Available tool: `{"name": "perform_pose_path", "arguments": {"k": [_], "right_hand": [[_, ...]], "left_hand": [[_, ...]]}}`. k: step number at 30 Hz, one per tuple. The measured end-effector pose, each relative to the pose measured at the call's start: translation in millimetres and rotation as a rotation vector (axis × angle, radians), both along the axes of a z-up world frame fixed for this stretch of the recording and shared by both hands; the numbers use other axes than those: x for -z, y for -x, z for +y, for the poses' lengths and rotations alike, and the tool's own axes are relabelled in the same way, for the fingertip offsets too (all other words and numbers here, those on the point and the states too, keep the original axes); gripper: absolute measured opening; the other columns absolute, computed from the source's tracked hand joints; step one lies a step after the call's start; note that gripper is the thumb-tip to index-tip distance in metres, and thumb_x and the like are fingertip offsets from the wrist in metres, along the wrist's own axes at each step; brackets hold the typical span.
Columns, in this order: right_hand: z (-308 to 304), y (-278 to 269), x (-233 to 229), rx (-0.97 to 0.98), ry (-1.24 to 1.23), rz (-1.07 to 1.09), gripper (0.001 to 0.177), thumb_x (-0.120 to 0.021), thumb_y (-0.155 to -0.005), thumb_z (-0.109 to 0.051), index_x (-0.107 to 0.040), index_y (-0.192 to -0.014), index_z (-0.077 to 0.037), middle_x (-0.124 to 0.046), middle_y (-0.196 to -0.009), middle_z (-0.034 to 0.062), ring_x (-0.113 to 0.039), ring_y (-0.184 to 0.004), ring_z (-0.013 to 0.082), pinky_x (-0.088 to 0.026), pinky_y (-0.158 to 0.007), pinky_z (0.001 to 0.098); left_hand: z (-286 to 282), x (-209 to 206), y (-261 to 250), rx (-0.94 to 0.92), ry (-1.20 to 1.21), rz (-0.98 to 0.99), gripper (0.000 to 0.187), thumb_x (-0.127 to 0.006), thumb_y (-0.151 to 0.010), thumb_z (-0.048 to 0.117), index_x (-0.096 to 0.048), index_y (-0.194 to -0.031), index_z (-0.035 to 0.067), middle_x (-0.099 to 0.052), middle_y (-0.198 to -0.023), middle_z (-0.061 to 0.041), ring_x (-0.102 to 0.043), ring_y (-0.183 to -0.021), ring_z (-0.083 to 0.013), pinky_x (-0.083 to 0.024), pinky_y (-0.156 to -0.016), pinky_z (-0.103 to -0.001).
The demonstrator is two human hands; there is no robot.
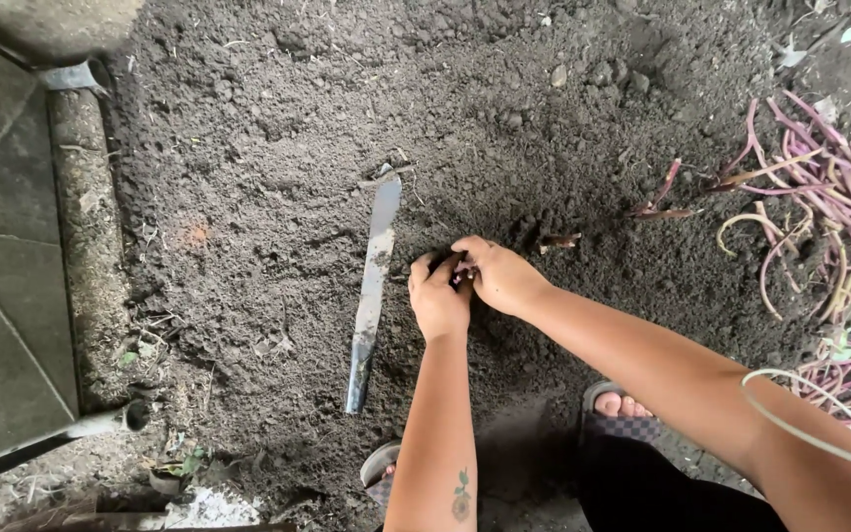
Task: Digging small holes in the soil and planting vine cuttings by hand and with a tool.
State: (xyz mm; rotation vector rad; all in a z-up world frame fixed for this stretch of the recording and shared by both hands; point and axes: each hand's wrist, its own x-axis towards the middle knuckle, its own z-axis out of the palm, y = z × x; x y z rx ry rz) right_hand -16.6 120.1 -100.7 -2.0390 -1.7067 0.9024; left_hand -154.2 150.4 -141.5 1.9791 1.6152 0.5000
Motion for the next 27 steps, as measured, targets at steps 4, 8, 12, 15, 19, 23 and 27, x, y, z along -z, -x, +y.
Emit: {"name": "perform_pose_path", "arguments": {"k": [4, 8, 12, 15, 19, 23, 27], "right_hand": [[-2.5, -4.9, -23.2, -0.010, -0.040, 0.029, 0.044, -0.055, -0.091, -0.002, -0.048, -0.133, -0.010, -0.073, -0.108, 0.0142, -0.075, -0.096, 0.0333, -0.062, -0.079, 0.0427], [8.0, -11.4, -4.3, 0.020, -0.248, -0.077, 0.032, -0.059, -0.091, -0.005, -0.060, -0.121, -0.015, -0.068, -0.106, 0.0061, -0.073, -0.095, 0.0278, -0.060, -0.081, 0.0353], [18.3, -13.5, -18.6, -0.076, -0.537, -0.214, 0.064, -0.084, -0.076, -0.018, -0.061, -0.133, -0.002, -0.053, -0.140, 0.0216, -0.051, -0.135, 0.0426, -0.039, -0.117, 0.0458], [17.2, -10.1, -10.6, -0.084, -0.294, -0.303, 0.070, -0.072, -0.084, 0.002, -0.051, -0.151, -0.006, -0.045, -0.152, 0.0195, -0.039, -0.144, 0.0425, -0.038, -0.114, 0.0536], [-5.1, -13.2, 11.3, -0.101, -0.555, -0.456, 0.058, -0.067, -0.081, -0.005, -0.059, -0.139, -0.005, -0.057, -0.136, 0.0128, -0.057, -0.130, 0.0359, -0.052, -0.103, 0.0412], [-20.3, -9.8, -8.8, -0.116, -0.562, -0.411, 0.039, -0.057, -0.085, -0.001, -0.069, -0.122, -0.002, -0.065, -0.127, 0.0128, -0.063, -0.123, 0.0358, -0.052, -0.103, 0.0378], [-31.4, -5.4, -43.5, 0.075, -0.122, 0.072, 0.070, -0.058, -0.089, -0.001, -0.041, -0.156, -0.013, -0.059, -0.140, 0.0163, -0.061, -0.125, 0.0366, -0.053, -0.101, 0.0460]], "left_hand": [[-1.6, -1.6, -2.3, -0.015, -0.049, 0.024, 0.032, -0.081, -0.078, 0.034, -0.077, -0.109, 0.041, -0.051, -0.119, 0.010, -0.059, -0.117, -0.0215, -0.057, -0.100, -0.036], [0.3, -4.9, -5.7, -0.012, -0.108, 0.007, 0.025, -0.080, -0.078, 0.034, -0.078, -0.102, 0.037, -0.052, -0.115, 0.005, -0.062, -0.107, -0.0280, -0.057, -0.093, -0.038], [0.4, -9.2, -4.1, -0.011, -0.029, 0.023, 0.026, -0.082, -0.078, 0.040, -0.078, -0.103, 0.037, -0.053, -0.120, 0.005, -0.061, -0.114, -0.0277, -0.055, -0.098, -0.039], [2.3, -7.7, -1.4, -0.014, 0.044, 0.017, 0.027, -0.080, -0.081, 0.042, -0.077, -0.107, 0.039, -0.052, -0.123, 0.007, -0.059, -0.118, -0.0260, -0.054, -0.101, -0.040], [2.8, 6.5, 3.4, -0.010, 0.075, -0.008, 0.025, -0.075, -0.086, 0.038, -0.076, -0.111, 0.039, -0.050, -0.128, 0.007, -0.057, -0.121, -0.0272, -0.053, -0.103, -0.042], [4.9, 12.7, 8.4, 0.045, 0.045, 0.012, 0.034, -0.075, -0.084, 0.034, -0.072, -0.117, 0.038, -0.050, -0.134, 0.008, -0.056, -0.127, -0.0238, -0.050, -0.109, -0.039], [-0.8, -46.2, 17.3, 0.155, 0.117, -0.102, 0.079, -0.078, -0.079, 0.018, -0.047, -0.152, 0.019, -0.050, -0.143, -0.016, -0.052, -0.132, -0.0432, -0.047, -0.112, -0.054]]}}
